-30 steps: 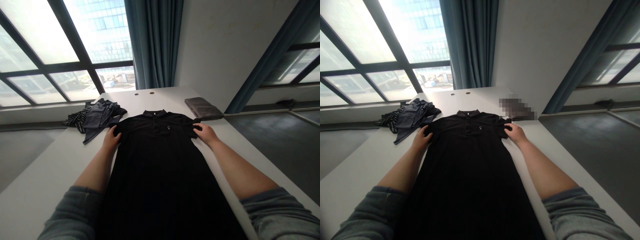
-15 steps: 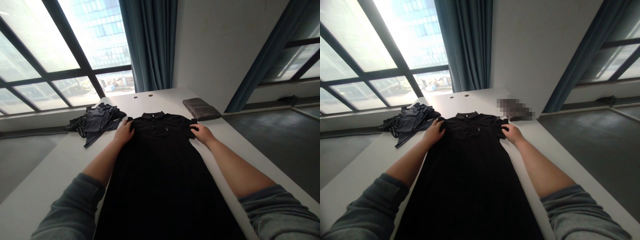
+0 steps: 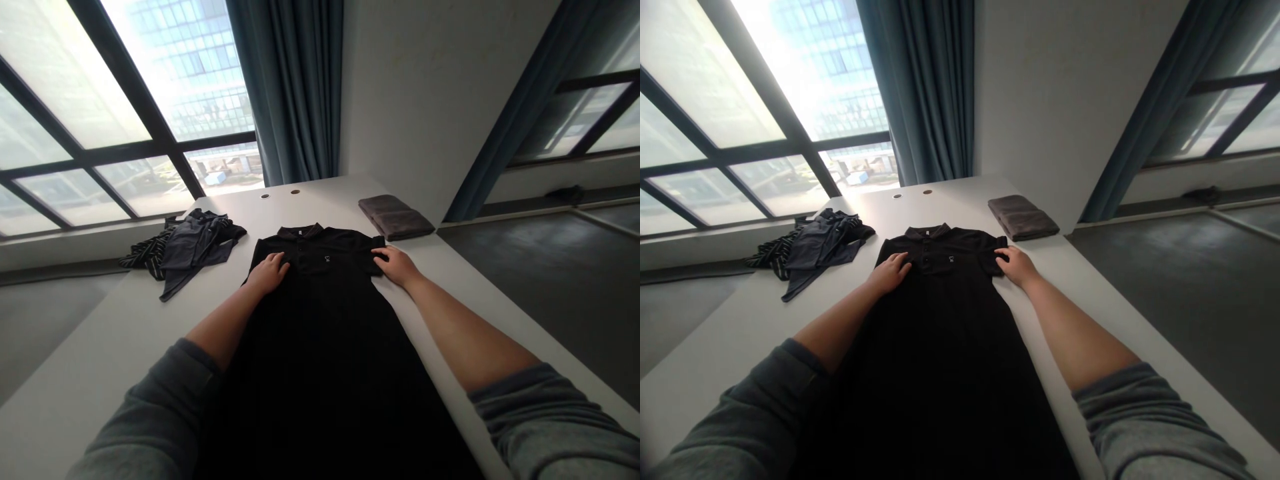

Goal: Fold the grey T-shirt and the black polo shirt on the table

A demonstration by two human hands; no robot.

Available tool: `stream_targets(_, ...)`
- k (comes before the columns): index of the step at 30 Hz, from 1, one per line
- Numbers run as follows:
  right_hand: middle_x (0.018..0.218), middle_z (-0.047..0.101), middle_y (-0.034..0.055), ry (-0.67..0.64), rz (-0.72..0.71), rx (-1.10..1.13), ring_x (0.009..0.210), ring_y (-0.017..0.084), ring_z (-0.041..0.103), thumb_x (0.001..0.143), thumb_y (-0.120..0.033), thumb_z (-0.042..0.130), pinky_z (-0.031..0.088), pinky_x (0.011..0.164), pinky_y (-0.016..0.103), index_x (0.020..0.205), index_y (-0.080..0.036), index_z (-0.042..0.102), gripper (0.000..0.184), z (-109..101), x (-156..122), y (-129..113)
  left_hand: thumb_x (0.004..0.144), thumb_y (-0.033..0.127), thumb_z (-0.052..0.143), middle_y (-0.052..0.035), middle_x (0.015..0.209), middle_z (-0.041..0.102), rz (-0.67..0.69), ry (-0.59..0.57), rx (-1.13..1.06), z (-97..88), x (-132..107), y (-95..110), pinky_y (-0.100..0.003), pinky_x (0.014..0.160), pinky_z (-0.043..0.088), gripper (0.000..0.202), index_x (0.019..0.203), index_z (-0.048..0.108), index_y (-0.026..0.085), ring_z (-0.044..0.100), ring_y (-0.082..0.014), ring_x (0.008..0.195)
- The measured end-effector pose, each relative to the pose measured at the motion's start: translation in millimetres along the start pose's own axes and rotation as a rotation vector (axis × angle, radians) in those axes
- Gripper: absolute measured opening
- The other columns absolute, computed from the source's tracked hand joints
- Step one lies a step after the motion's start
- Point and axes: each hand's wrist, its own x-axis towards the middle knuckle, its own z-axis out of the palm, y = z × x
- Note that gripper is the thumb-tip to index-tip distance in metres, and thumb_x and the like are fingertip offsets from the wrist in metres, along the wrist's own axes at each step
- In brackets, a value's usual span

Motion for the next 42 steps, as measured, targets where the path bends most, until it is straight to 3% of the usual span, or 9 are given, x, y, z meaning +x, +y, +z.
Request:
stream_targets(3, 0.121, 0.071, 0.0103, 0.018, -0.015, -0.010, 0.113, 0.024, 0.067, 0.093, -0.030, 0.061, 0.051, 0.107, 0.035, 0.119, -0.018, 0.077, 0.034, -1, 0, -3, 0.107, 0.046, 0.035, -0.0140, 0.153, 0.057, -0.068, -0.015, -0.018, -2.2, 8, -21, -0.045, 0.120, 0.040, 0.052, 0.144, 0.062, 0.019, 0.055, -0.0311, 0.141)
stream_targets(7, 0.123, 0.070, 0.0110, 0.022, -0.017, -0.027, 0.115, 0.024, 0.067, 0.093, -0.032, 0.061, 0.051, 0.108, 0.036, 0.121, -0.017, 0.076, 0.035, -1, 0, -4, 0.103, 0.049, 0.047, -0.0170, 0.168, 0.038, -0.172, -0.111, 0.030, 8.7, 7, -39, -0.053, 0.124, 0.032, 0.060, 0.154, 0.052, 0.019, 0.035, -0.0377, 0.155)
stream_targets(12, 0.122, 0.070, 0.0135, 0.033, 0.069, -0.096, 0.115, 0.027, 0.066, 0.089, -0.039, 0.068, 0.052, 0.107, 0.038, 0.123, -0.016, 0.075, 0.041, 3, 2, -1, 0.103, 0.048, 0.046, -0.0185, 0.170, 0.031, -0.163, -0.070, 0.032, 20.8, 2, -38, -0.052, 0.127, 0.026, 0.063, 0.158, 0.048, 0.017, 0.027, -0.0376, 0.159)
stream_targets(17, 0.126, 0.068, 0.0162, 0.049, 0.187, -0.145, 0.119, 0.029, 0.065, 0.085, -0.037, 0.071, 0.051, 0.108, 0.039, 0.126, -0.014, 0.073, 0.047, 5, 2, 4, 0.105, 0.045, 0.041, -0.0177, 0.167, 0.039, -0.120, -0.083, -0.046, 6.2, -9, -41, -0.049, 0.129, 0.026, 0.059, 0.153, 0.053, 0.012, 0.030, -0.0330, 0.158)
stream_targets(20, 0.131, 0.067, 0.0172, 0.045, 0.196, -0.096, 0.124, 0.029, 0.064, 0.088, -0.034, 0.068, 0.049, 0.112, 0.039, 0.130, -0.012, 0.071, 0.048, 5, 3, 5, 0.105, 0.051, 0.034, -0.0130, 0.168, 0.039, -0.084, -0.062, -0.120, -8.8, -42, -56, -0.044, 0.131, 0.025, 0.064, 0.155, 0.050, 0.014, 0.032, -0.0280, 0.158)
stream_targets(26, 0.136, 0.065, 0.0161, 0.130, 0.177, 0.037, 0.130, 0.029, 0.060, 0.091, -0.034, 0.061, 0.046, 0.118, 0.042, 0.134, -0.010, 0.069, 0.050, -1, 9, -5, 0.101, 0.066, 0.033, -0.0070, 0.170, 0.037, -0.112, -0.100, -0.201, -31.9, -149, -87, -0.043, 0.130, 0.029, 0.077, 0.161, 0.044, 0.019, 0.037, -0.0279, 0.156)
stream_targets(30, 0.136, 0.064, 0.0164, 0.144, 0.060, 0.039, 0.130, 0.030, 0.060, 0.091, -0.036, 0.059, 0.046, 0.119, 0.043, 0.138, -0.011, 0.067, 0.054, -4, 14, -32, 0.100, 0.069, 0.035, -0.0071, 0.168, 0.040, -0.112, -0.129, -0.167, -37.2, -184, -93, -0.049, 0.131, 0.026, 0.078, 0.162, 0.042, 0.022, 0.035, -0.0307, 0.157)
stream_targets(35, 0.154, 0.051, 0.0155, -0.006, -0.182, -0.046, 0.143, 0.030, 0.051, 0.093, -0.037, 0.058, 0.041, 0.125, 0.044, 0.152, -0.014, 0.055, 0.063, 3, 11, -84, 0.099, 0.072, 0.035, -0.0092, 0.166, 0.044, -0.091, -0.126, -0.180, -36.4, -181, -96, -0.049, 0.130, 0.028, 0.081, 0.160, 0.045, 0.020, 0.037, -0.0306, 0.155)
stream_targets(42, 0.168, 0.035, 0.0100, -0.431, -0.399, -0.241, 0.152, 0.029, 0.041, 0.097, -0.038, 0.057, 0.036, 0.128, 0.044, 0.160, -0.019, 0.046, 0.067, 32, -5, -127, 0.099, 0.073, 0.035, -0.0076, 0.165, 0.045, -0.021, -0.098, -0.127, -33.4, -180, -99, -0.049, 0.128, 0.033, 0.078, 0.159, 0.048, 0.024, 0.041, -0.0318, 0.153)
